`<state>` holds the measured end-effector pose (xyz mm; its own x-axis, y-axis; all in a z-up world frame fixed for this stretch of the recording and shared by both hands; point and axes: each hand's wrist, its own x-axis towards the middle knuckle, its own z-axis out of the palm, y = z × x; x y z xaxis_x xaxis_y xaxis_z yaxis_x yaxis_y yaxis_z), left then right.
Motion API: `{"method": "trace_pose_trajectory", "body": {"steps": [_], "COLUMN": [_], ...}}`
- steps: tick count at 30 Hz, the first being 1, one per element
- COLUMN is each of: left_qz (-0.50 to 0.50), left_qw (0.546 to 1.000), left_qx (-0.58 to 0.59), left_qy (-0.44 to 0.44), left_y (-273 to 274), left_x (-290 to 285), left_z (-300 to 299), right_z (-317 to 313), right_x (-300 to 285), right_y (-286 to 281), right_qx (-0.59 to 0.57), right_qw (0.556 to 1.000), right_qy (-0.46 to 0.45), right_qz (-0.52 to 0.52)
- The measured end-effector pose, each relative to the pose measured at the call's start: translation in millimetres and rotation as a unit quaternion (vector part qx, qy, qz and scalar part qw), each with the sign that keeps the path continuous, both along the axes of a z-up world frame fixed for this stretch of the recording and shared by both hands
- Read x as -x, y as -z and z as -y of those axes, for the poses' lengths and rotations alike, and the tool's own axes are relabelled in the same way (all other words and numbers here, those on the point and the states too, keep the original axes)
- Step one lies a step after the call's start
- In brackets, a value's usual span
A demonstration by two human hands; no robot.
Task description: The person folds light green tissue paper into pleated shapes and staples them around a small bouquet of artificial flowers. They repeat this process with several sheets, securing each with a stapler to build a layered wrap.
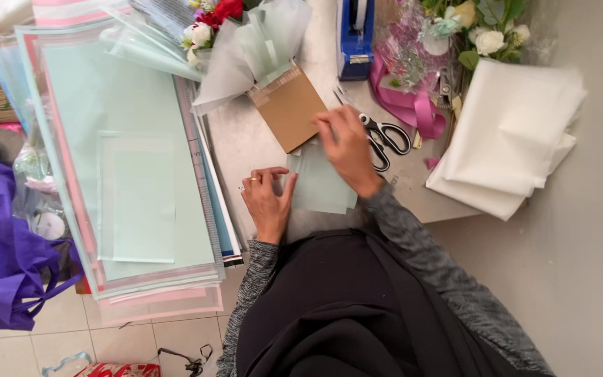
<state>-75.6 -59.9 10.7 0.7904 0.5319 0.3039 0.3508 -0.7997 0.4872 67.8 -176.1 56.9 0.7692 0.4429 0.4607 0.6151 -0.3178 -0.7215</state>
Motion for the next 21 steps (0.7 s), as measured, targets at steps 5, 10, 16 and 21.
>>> {"method": "trace_pose_trajectory", "body": {"steps": [5,10,16,21], "left_qz": [-0.028,-0.076,-0.12,-0.054], "left_qw": [0.998,0.993,0.987,0.994], "left_qx": [0.008,0.024,0.036,0.026], "left_qy": [0.056,0.087,0.101,0.092], "left_y": [12.2,13.8,10.1,10.5], "left_x": [1.2,-1.7,0.6,8.5], "left_z": [1.2,5.5,10.5,3.4], "right_z": [85.5,94.8,82.9,80.8], "right_x": [37.5,60.9,53.5,49.1], "right_y": [33.3,50.0,36.5,43.0], "right_qx": [0.222,0.314,0.287,0.297], "right_qw": [0.967,0.938,0.949,0.95], "right_qy": [0.113,0.147,0.124,0.09], "right_qz": [0.048,0.021,-0.04,0.038]}}
